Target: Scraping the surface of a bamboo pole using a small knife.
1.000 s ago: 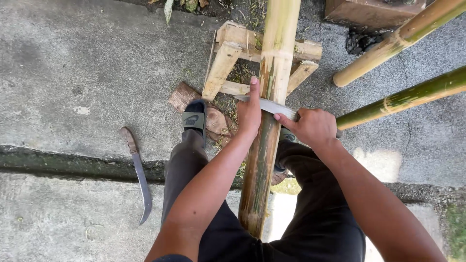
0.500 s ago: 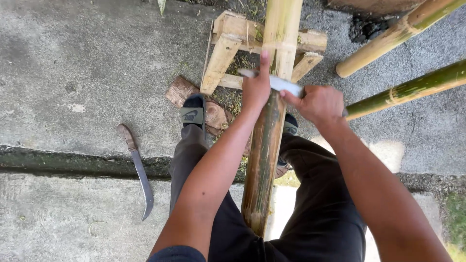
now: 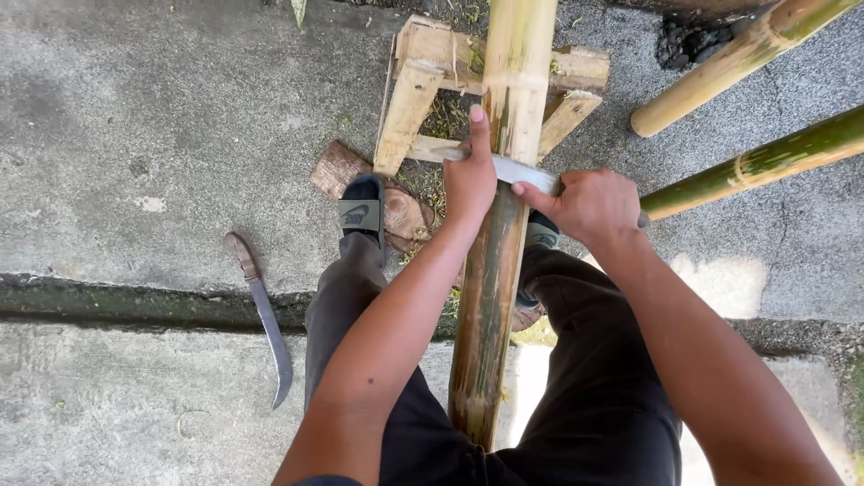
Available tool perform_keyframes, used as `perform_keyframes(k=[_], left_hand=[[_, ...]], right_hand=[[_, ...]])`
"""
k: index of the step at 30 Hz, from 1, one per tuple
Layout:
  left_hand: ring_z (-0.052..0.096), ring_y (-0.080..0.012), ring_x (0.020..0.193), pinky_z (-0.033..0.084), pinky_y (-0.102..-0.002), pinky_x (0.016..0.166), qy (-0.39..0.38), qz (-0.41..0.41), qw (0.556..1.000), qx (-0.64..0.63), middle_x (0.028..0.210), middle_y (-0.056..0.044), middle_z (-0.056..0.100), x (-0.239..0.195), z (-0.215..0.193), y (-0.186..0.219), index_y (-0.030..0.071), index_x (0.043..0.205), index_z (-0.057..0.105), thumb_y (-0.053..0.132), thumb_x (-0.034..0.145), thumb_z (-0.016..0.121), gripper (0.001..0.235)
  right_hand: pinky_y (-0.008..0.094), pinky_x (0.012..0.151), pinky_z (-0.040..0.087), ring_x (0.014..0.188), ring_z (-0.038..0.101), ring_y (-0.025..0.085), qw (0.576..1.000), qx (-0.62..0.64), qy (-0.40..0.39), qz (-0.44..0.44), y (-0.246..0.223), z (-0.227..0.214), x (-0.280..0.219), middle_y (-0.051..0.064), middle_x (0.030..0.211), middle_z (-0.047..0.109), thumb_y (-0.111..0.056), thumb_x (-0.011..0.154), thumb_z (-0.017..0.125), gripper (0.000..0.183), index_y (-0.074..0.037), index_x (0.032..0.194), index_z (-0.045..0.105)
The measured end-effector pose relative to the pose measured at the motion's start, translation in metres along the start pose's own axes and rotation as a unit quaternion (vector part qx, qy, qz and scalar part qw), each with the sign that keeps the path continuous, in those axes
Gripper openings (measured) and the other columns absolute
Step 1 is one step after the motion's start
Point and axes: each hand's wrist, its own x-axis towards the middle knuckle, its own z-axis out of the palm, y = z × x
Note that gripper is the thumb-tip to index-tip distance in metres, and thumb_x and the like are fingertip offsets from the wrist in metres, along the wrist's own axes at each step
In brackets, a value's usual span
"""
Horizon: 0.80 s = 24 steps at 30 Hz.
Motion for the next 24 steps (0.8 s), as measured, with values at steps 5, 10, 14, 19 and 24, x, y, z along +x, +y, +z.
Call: perform_keyframes(k=[5, 10, 14, 19, 24], left_hand=[[0.074, -0.0283, 0.077, 0.055, -0.042, 0.073, -0.020, -0.012, 1.000, 0.018, 0.076, -0.020, 0.074, 0.039, 0.015, 0.012, -0.002, 0.072, 0.072, 0.084, 0.085, 0.036, 0.095], [0.069, -0.0392, 0.079, 0.052, -0.052, 0.067, -0.059, -0.063, 0.996, 0.016, 0.082, -0.025, 0.068, 0.014, 0.003, -0.017, -0.011, 0.094, 0.067, 0.084, 0.097, 0.034, 0.101], [0.070, -0.0310, 0.100, 0.052, -0.040, 0.084, -0.015, 0.101, 0.994, -0.029, 0.103, -0.017, 0.072, -0.011, -0.007, -0.003, -0.004, 0.115, 0.070, 0.088, 0.089, 0.034, 0.102], [0.079, -0.0314, 0.080, 0.060, -0.043, 0.068, -0.045, -0.027, 0.997, 0.055, 0.080, -0.018, 0.075, 0.033, 0.012, 0.013, -0.003, 0.080, 0.075, 0.085, 0.088, 0.024, 0.102], [0.076, -0.0252, 0.078, 0.056, -0.037, 0.074, -0.002, 0.034, 0.996, 0.082, 0.074, -0.013, 0.076, 0.076, 0.024, 0.037, 0.003, 0.074, 0.078, 0.090, 0.082, 0.022, 0.103]], right_hand=[[0.044, 0.048, 0.052, 0.049, 0.066, 0.027, 0.991, -0.016, -0.111, 0.069, 0.000, -0.020, 0.038, 0.011, 0.051, 0.062, -0.091, 0.088, 0.045, 0.091, -0.008, 0.062, 0.070], [0.044, 0.050, 0.055, 0.052, 0.069, 0.025, 0.986, -0.018, -0.157, 0.060, 0.002, -0.023, 0.021, 0.009, 0.056, 0.064, -0.092, 0.087, 0.040, 0.092, -0.008, 0.065, 0.071], [0.041, 0.052, 0.053, 0.051, 0.066, 0.026, 0.995, -0.033, -0.094, -0.008, 0.007, -0.014, 0.001, 0.011, 0.050, 0.062, -0.092, 0.085, 0.045, 0.089, -0.010, 0.063, 0.071], [0.043, 0.051, 0.053, 0.051, 0.066, 0.026, 0.993, -0.004, -0.105, 0.046, 0.005, -0.016, 0.036, 0.009, 0.052, 0.061, -0.091, 0.089, 0.045, 0.090, -0.009, 0.063, 0.071], [0.042, 0.049, 0.051, 0.050, 0.064, 0.028, 0.999, 0.002, -0.033, 0.043, 0.010, -0.017, 0.068, 0.010, 0.050, 0.059, -0.090, 0.092, 0.048, 0.091, -0.007, 0.062, 0.071]])
